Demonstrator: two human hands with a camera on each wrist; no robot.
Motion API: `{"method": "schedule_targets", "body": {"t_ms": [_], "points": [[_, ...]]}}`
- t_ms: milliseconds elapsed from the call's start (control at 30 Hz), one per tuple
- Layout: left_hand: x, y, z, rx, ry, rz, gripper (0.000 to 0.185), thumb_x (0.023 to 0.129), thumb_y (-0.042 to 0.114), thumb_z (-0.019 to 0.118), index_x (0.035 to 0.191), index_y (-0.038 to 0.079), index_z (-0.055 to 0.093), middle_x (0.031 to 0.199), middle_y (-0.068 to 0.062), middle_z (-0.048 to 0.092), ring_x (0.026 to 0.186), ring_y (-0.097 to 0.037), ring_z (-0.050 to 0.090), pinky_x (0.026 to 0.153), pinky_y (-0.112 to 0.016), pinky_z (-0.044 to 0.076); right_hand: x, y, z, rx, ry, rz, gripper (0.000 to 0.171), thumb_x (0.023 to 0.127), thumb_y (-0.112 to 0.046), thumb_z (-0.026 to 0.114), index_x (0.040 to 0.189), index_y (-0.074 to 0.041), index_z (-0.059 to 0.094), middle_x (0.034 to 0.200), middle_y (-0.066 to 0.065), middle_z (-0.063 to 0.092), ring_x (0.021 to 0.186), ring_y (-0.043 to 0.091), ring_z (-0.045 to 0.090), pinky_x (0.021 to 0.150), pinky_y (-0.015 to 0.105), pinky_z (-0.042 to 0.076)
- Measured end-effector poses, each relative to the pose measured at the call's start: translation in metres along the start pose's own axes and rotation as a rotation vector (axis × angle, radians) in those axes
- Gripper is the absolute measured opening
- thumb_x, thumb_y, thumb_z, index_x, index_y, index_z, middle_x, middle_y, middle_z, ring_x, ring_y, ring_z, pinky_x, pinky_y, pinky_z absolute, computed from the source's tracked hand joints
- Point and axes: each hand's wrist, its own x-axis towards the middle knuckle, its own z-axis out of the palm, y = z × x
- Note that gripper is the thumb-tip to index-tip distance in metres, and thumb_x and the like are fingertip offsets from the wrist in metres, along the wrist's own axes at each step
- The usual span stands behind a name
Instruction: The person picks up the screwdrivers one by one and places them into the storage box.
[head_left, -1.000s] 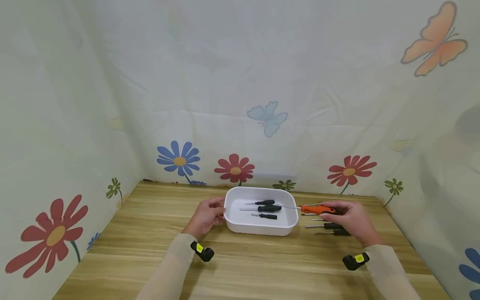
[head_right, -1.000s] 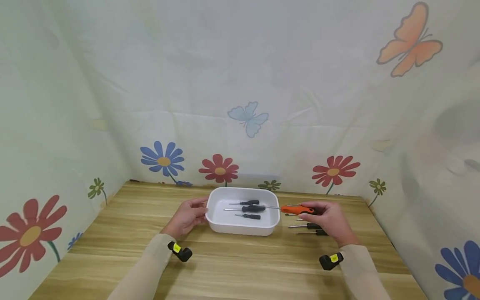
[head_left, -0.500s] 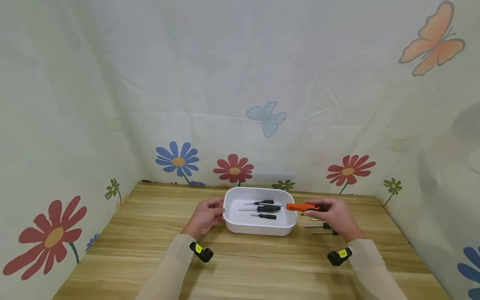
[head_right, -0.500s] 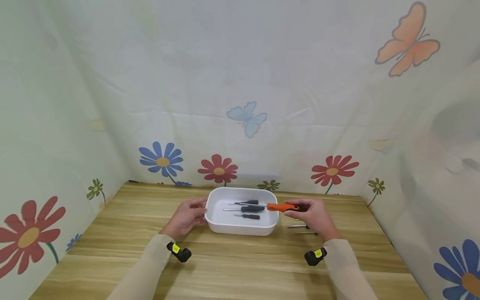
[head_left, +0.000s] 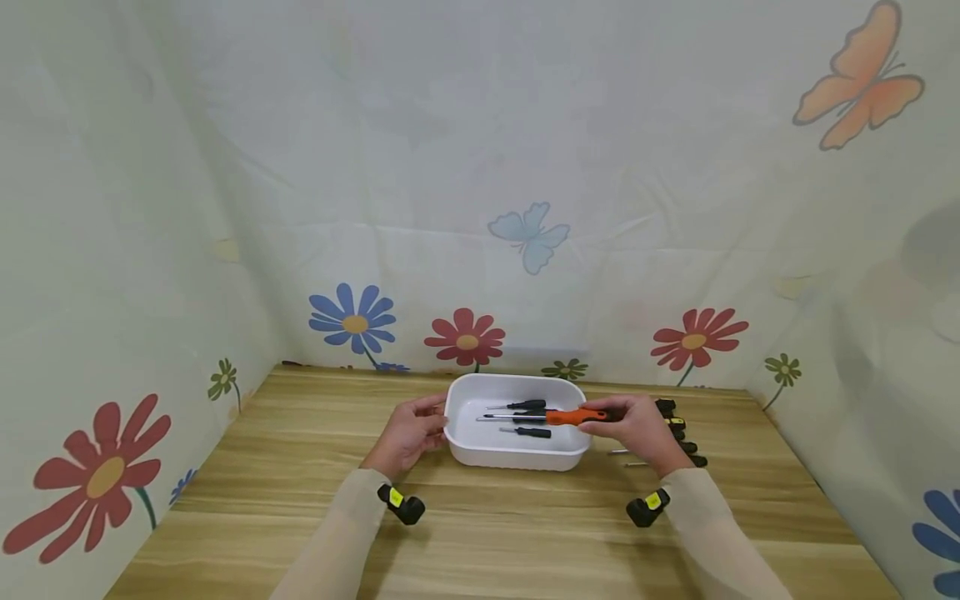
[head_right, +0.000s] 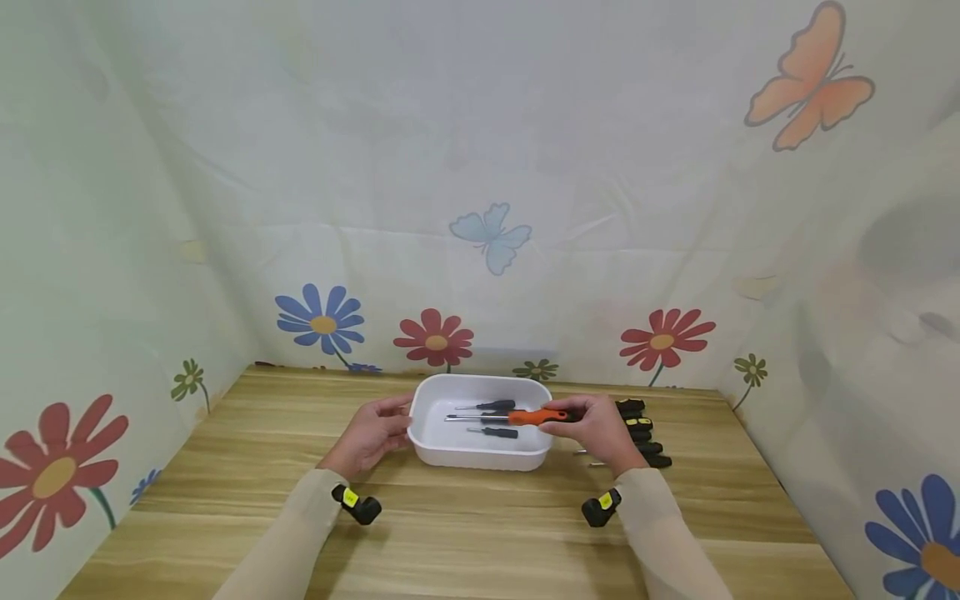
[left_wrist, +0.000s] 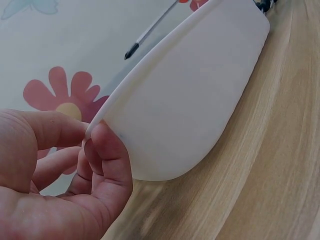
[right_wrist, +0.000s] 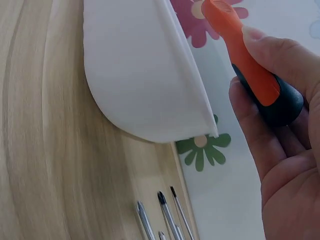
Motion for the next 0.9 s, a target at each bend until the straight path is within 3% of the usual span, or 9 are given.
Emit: {"method": "schedule_targets", "body": {"t_ms": [267,700,900], "points": [[-0.001,-0.001,0.0,-0.002,-0.004,0.015,0.048,0.095,-0.004,0.065,0.141,0.008,0.062,0.108,-0.012,0.061,0.078,-0.022,0.062,0.074,-0.034,0.06,0.006,-0.007,0.016,-0.054,-0.012,0.046,0.049,0.073,-0.042,0.091,0.116,-0.019,0.08,0.119,0.007,0.074,0.093,0.022,0.061,0.073,0.03,0.053],[-0.002,0.001,0.001,0.001,-0.006,0.007,0.049,0.096,-0.004,0.063,0.143,0.01,0.06,0.117,-0.018,0.06,0.077,-0.02,0.062,0.074,-0.032,0.06,0.017,-0.017,0.033,-0.125,-0.01,0.041,0.039,0.074,-0.028,0.093,0.109,-0.015,0.082,0.108,0.007,0.077,0.086,0.019,0.064,0.075,0.029,0.057],[-0.002,0.001,0.0,0.0,-0.015,0.011,0.049,0.098,-0.004,0.061,0.145,0.007,0.058,0.122,-0.023,0.058,0.078,-0.02,0.062,0.074,-0.032,0.06,0.023,-0.019,0.041,-0.186,-0.017,0.039,0.03,0.073,-0.026,0.093,0.101,-0.02,0.084,0.103,0.004,0.077,0.084,0.016,0.065,0.074,0.029,0.056]]}}
